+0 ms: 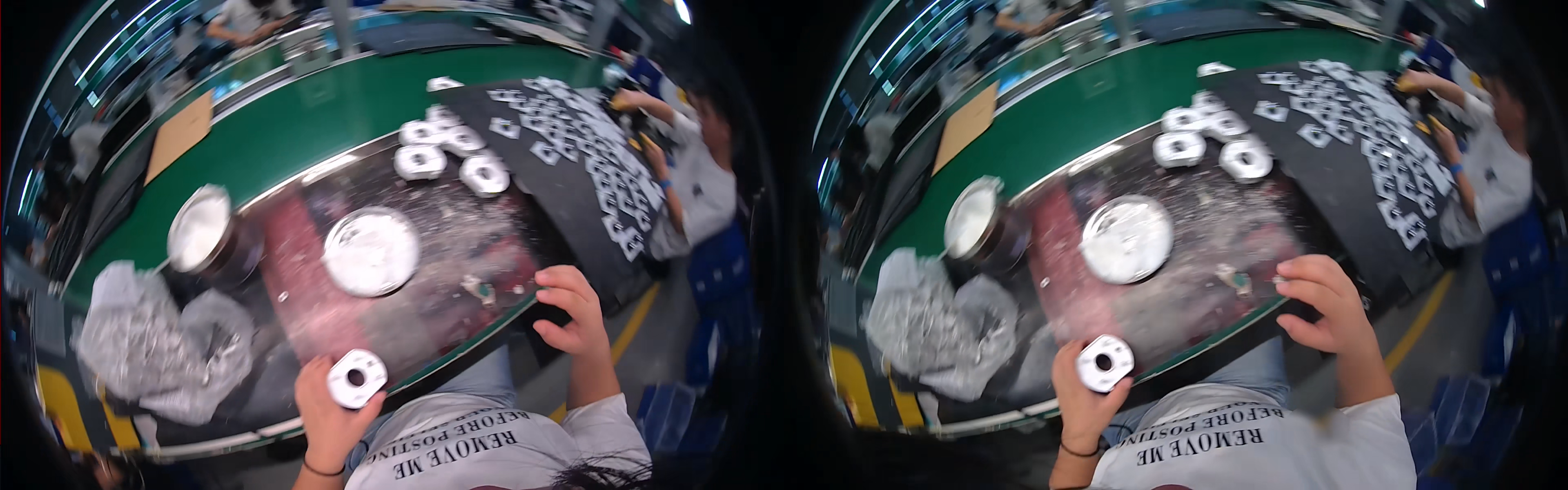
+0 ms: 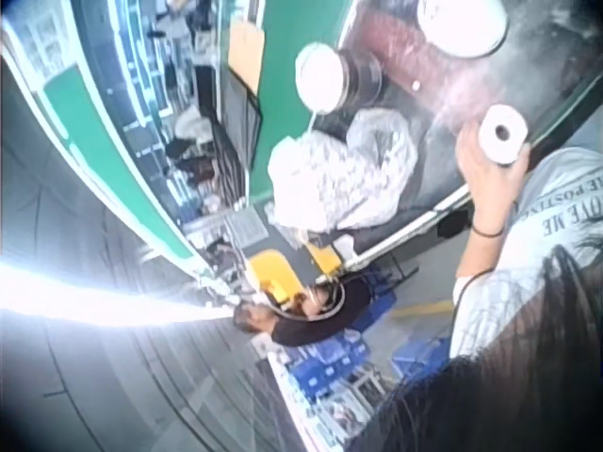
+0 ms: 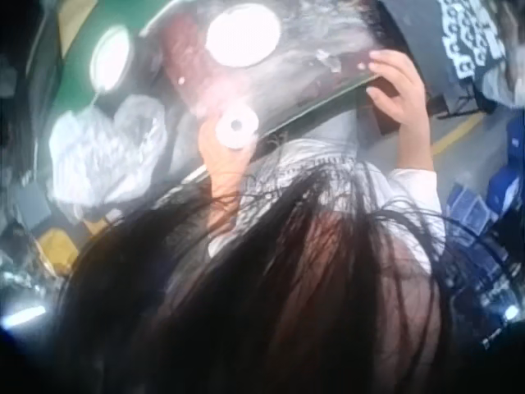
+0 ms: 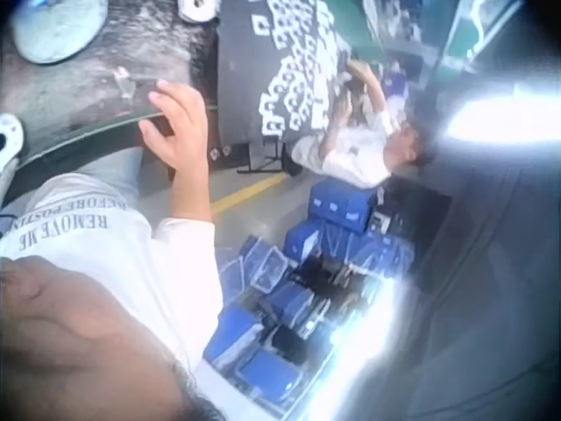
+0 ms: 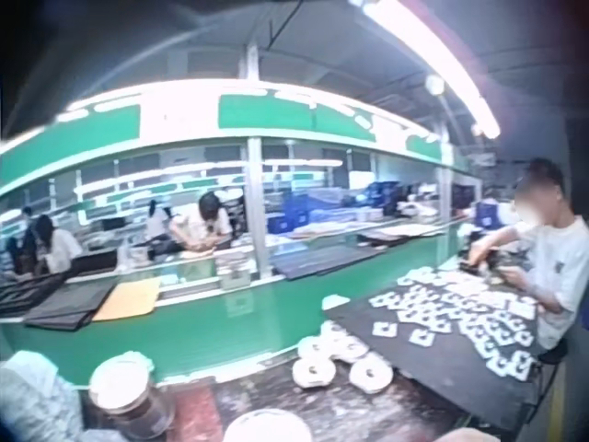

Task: The person repeatedly picks up small white plastic components from a bag and a tray, applies a white substance to them, and inserts them into larger white plastic housings. The person then places the assembled units onto a black tray on the table.

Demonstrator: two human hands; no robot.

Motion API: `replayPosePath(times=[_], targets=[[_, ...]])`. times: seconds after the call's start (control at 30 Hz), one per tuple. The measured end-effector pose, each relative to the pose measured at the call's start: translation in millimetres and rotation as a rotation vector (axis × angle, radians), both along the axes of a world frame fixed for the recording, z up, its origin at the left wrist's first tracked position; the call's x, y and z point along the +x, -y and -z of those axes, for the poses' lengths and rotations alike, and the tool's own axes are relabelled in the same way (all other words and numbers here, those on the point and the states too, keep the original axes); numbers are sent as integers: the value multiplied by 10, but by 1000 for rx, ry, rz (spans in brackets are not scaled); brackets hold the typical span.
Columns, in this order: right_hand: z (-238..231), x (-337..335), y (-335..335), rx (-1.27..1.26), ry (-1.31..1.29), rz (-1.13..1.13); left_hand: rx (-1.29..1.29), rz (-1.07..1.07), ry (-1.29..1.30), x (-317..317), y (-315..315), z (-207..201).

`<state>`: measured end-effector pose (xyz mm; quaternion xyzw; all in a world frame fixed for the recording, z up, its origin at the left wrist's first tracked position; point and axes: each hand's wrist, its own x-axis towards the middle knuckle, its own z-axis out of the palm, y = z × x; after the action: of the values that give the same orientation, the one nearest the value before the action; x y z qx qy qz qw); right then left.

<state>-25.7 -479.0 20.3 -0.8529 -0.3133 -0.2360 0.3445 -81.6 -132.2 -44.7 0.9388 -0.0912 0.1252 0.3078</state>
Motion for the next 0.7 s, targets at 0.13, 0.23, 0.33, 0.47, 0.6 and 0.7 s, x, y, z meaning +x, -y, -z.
replayPosePath(times=[0.13,0.23,0.33,0.47,0.6,0.7], targets=[[-173,-178,436,-68,47,239,64,49,-6,-30,-90,58],[-233,-202,755,-71,5,548,-7,20,24,-91,-103,92],[-262,-72,1121,-140,-24,869,-83,-22,63,-71,-59,100],[-24,98,1623,-408,-170,1196,75,-53,153,-33,-6,127],[38,179,1632,-457,-376,1231,68,-37,163,-39,0,87],[105,216,1682,-406,-436,1203,66,-21,152,-27,21,60]])
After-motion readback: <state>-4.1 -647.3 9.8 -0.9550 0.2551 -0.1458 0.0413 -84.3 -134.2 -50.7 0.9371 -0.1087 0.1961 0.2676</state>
